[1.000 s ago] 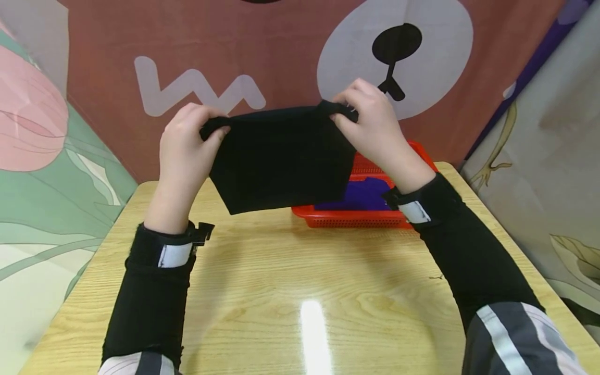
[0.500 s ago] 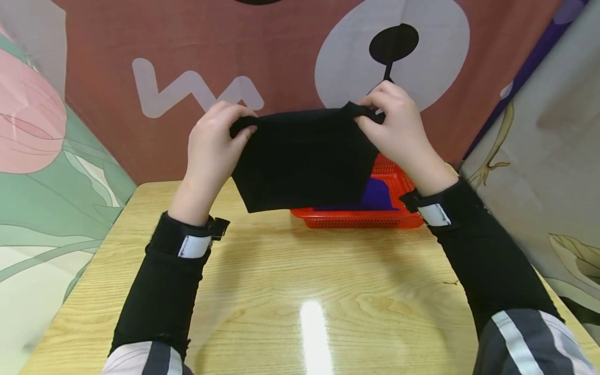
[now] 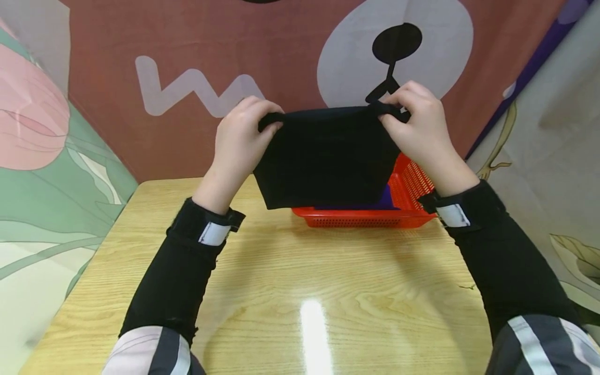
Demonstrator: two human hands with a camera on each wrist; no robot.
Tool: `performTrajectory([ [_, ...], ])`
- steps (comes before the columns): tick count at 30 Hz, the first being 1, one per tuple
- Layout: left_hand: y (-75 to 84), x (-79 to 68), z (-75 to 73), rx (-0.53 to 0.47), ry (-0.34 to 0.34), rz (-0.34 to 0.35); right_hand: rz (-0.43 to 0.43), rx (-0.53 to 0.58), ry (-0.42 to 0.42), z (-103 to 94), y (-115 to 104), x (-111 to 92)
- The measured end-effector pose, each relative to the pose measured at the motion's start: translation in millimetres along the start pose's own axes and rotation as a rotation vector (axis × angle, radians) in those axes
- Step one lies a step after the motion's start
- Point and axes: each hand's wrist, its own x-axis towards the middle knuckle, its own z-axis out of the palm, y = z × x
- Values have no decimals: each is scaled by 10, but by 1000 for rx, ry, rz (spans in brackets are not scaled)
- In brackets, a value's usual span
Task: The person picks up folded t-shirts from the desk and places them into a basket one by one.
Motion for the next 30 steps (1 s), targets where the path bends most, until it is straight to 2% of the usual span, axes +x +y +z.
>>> performTrajectory([
  [17, 198, 202, 151, -16, -74, 24, 15, -52, 105, -223, 149, -101],
  [30, 343, 277, 216, -33, -94, 37, 80, -97, 133, -365, 186, -174],
])
